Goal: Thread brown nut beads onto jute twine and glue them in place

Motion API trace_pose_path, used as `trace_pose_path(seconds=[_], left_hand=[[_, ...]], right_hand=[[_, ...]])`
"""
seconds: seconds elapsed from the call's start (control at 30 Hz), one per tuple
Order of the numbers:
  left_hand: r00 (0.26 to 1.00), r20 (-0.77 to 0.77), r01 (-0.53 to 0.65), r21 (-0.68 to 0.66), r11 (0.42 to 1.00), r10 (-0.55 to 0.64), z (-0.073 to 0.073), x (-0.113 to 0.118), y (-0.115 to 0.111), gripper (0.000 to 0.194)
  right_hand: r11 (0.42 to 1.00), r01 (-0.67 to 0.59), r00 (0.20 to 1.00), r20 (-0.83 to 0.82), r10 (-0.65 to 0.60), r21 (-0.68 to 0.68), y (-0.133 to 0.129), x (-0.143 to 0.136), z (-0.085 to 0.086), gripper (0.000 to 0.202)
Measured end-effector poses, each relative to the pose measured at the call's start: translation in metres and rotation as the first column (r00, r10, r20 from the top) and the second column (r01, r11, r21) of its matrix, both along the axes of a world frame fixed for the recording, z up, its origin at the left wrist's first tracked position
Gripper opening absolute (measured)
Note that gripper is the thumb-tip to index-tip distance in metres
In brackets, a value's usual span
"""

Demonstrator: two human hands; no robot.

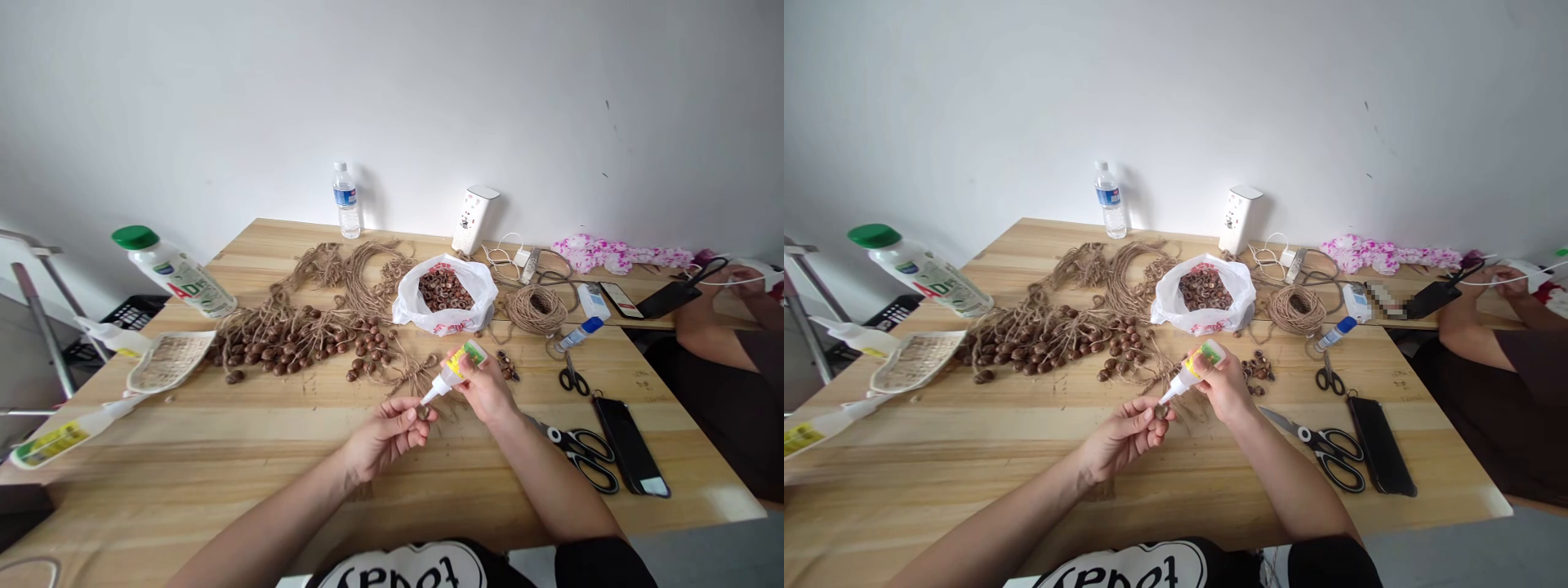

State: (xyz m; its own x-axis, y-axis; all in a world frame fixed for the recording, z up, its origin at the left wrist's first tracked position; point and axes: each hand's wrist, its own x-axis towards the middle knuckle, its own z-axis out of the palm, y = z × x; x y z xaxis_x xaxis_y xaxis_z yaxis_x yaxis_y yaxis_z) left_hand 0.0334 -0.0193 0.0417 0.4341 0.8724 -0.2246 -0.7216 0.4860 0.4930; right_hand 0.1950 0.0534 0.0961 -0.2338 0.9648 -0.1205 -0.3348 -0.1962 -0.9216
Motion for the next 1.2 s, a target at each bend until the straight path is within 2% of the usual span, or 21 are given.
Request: trace_pose_path(seconds=[0.47,0.9,1.2], left_hand=[[1.0,0.018,0.001,-0.001,1.0,-0.001,0.0013,-0.0005,0.0,0.019],[1.0,0.007,-0.025,-0.044,0.999,0.025,0.0027,-0.0011,-0.0004,0.021],[0.999,0.025,-0.02,-0.013,1.0,0.02,-0.0004,-0.003,0.0003,0.02]], right_hand=[[1.0,0.02,1.0,0.016,-0.019,-0.023,-0.0007,-0.0005,0.0038,0.046],[0.995,0.0,0.995,0.101,-0.01,0.101,-0.0061,0.0045,0.0044,0.041],[0.982,0.004,0.99,0.139,-0.03,0.187,-0.0056,0.0084,0.0047,0.039]])
